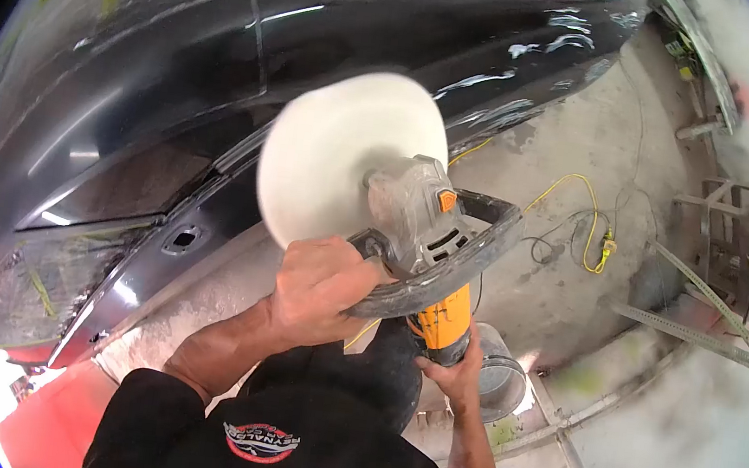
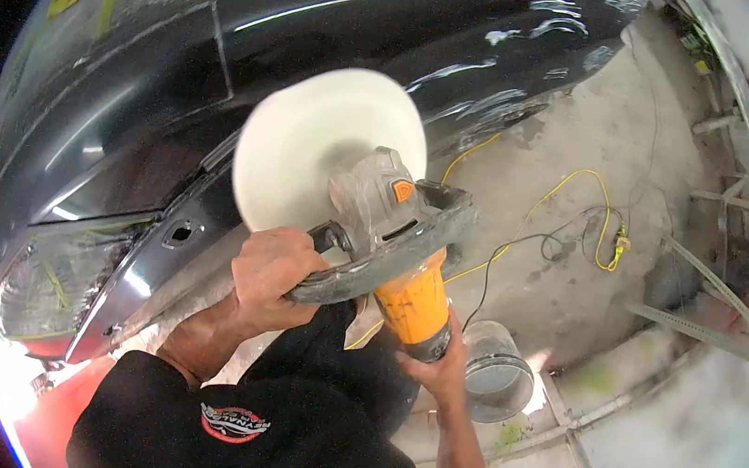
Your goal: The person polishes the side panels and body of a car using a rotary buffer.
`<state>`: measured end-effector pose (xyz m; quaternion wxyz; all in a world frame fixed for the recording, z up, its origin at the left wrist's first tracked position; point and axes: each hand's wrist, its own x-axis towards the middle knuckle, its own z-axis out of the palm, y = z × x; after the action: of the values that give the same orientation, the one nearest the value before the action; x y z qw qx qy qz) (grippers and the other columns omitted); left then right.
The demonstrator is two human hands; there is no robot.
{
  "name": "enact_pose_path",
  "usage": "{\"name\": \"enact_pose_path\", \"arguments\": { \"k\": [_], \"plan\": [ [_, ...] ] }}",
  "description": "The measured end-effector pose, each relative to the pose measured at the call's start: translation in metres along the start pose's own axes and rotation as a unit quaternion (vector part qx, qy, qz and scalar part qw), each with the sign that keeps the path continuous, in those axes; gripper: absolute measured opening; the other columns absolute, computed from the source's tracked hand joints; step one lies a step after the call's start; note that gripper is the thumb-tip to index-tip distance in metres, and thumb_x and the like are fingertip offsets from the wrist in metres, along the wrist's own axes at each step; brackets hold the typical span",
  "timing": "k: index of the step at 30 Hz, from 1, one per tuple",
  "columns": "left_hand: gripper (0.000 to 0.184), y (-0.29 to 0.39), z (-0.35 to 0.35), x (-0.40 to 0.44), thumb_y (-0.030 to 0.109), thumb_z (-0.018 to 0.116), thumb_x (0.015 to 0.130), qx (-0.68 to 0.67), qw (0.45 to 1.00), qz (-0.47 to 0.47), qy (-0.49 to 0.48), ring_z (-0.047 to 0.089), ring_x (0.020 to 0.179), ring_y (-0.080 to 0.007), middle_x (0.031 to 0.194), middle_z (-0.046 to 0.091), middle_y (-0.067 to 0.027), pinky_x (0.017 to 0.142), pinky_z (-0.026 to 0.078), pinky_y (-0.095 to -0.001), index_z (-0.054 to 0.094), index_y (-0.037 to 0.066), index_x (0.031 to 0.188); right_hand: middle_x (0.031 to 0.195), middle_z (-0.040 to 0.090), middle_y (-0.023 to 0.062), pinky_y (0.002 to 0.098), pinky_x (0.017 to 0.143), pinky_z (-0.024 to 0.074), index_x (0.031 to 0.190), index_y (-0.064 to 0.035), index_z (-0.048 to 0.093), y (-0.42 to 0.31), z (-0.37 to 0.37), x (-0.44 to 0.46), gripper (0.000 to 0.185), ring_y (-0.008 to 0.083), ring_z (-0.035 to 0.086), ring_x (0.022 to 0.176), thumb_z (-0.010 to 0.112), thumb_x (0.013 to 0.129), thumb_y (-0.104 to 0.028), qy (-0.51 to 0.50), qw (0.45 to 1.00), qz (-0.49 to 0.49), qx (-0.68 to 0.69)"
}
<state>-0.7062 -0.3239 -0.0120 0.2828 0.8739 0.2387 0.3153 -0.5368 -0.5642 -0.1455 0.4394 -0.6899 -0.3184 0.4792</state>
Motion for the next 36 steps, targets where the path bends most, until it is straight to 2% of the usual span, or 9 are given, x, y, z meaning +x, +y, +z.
{"name": "enact_pose_path", "arguments": {
  "k": [3, 9, 12, 15, 19, 25, 31, 32, 36],
  "plan": [
    [0.025, 0.002, 0.012, 0.027, -0.007, 0.074, 0.058, 0.003, 1.0, -0.01, -0.005, 0.06, 0.055, -0.0298, 0.064, 0.058, -0.0097, 0.052, 0.047, -0.0372, 0.064, 0.004, 0.077, 0.123, 0.067, 0.0179, 0.0371, 0.1, 0.0488, 0.147, 0.0036, 0.037, -0.006, -0.024, 0.013, 0.107, 0.0244, 0.065, 0.114, 0.091, 0.058, -0.023, -0.001, 0.999, -0.018, -0.03],
    [0.033, -0.008, 0.053, 0.075, -0.002, 0.078, 0.056, -0.022, 0.999, -0.028, 0.002, 0.059, 0.059, -0.0301, 0.066, 0.056, -0.0091, 0.053, 0.045, -0.0391, 0.061, 0.007, 0.084, 0.124, 0.064, 0.0141, 0.0375, 0.101, 0.0463, 0.143, 0.0034, 0.041, -0.029, -0.07, 0.037, 0.096, 0.0223, 0.061, 0.114, 0.085, 0.06, -0.018, 0.027, 0.998, 0.059, 0.013],
    [0.034, -0.014, 0.073, 0.103, -0.001, 0.079, 0.058, -0.031, 0.999, -0.023, 0.015, 0.06, 0.061, -0.0317, 0.068, 0.058, -0.0099, 0.054, 0.047, -0.0399, 0.061, 0.007, 0.086, 0.121, 0.068, 0.0167, 0.0358, 0.099, 0.049, 0.147, 0.0056, 0.036, -0.036, -0.094, 0.056, 0.103, 0.0214, 0.065, 0.112, 0.088, 0.062, -0.019, 0.04, 0.999, 0.029, -0.01],
    [0.033, -0.017, 0.093, 0.134, -0.001, 0.079, 0.061, -0.037, 0.999, -0.022, 0.027, 0.061, 0.063, -0.0338, 0.07, 0.059, -0.0103, 0.055, 0.048, -0.0411, 0.061, 0.006, 0.088, 0.121, 0.068, 0.0167, 0.0354, 0.099, 0.0492, 0.147, 0.0058, 0.037, -0.042, -0.116, 0.075, 0.1, 0.0215, 0.066, 0.111, 0.086, 0.063, -0.018, 0.049, 0.998, 0.045, 0.008],
    [0.027, -0.026, 0.121, 0.175, 0.001, 0.08, 0.067, -0.036, 0.999, -0.015, 0.034, 0.066, 0.065, -0.0318, 0.073, 0.064, -0.0134, 0.056, 0.05, -0.0369, 0.067, 0.005, 0.09, 0.12, 0.068, 0.0162, 0.0354, 0.099, 0.0491, 0.145, 0.0062, 0.038, -0.044, -0.146, 0.099, 0.097, 0.0213, 0.065, 0.109, 0.085, 0.064, -0.017, 0.066, 0.996, 0.057, 0.019],
    [0.024, -0.035, 0.154, 0.232, 0.003, 0.08, 0.071, -0.052, 0.998, -0.007, 0.044, 0.066, 0.065, -0.0317, 0.073, 0.064, -0.0144, 0.057, 0.051, -0.0362, 0.067, 0.006, 0.092, 0.12, 0.063, 0.0122, 0.0346, 0.097, 0.0484, 0.143, 0.0041, 0.04, -0.053, -0.167, 0.136, 0.089, 0.0194, 0.063, 0.106, 0.082, 0.067, -0.013, 0.109, 0.992, 0.015, 0.069],
    [0.028, -0.028, 0.125, 0.215, 0.005, 0.081, 0.069, -0.006, 0.999, 0.002, 0.04, 0.067, 0.064, -0.0303, 0.076, 0.066, -0.0133, 0.058, 0.052, -0.0358, 0.067, 0.006, 0.093, 0.12, 0.064, 0.0116, 0.0333, 0.094, 0.0502, 0.143, 0.0038, 0.04, -0.057, -0.153, 0.128, 0.089, 0.0188, 0.063, 0.104, 0.083, 0.067, -0.012, 0.074, 0.996, 0.003, 0.042],
    [0.029, -0.024, 0.112, 0.202, 0.005, 0.082, 0.067, 0.009, 1.0, -0.007, 0.025, 0.067, 0.065, -0.0301, 0.076, 0.067, -0.0129, 0.059, 0.052, -0.036, 0.067, 0.005, 0.092, 0.12, 0.064, 0.0119, 0.0336, 0.094, 0.05, 0.143, 0.0031, 0.041, -0.057, -0.142, 0.119, 0.09, 0.019, 0.063, 0.105, 0.085, 0.066, -0.013, 0.07, 0.992, 0.028, 0.102],
    [0.031, 0.003, 0.053, 0.144, 0.003, 0.081, 0.061, 0.068, 0.997, 0.013, 0.019, 0.065, 0.065, -0.0307, 0.075, 0.064, -0.0123, 0.058, 0.051, -0.0378, 0.067, 0.005, 0.089, 0.128, 0.064, 0.0154, 0.0369, 0.102, 0.0469, 0.149, 0.0015, 0.036, -0.048, -0.107, 0.081, 0.104, 0.021, 0.061, 0.118, 0.091, 0.063, -0.022, 0.002, 0.997, 0.038, 0.06]
  ]
}}
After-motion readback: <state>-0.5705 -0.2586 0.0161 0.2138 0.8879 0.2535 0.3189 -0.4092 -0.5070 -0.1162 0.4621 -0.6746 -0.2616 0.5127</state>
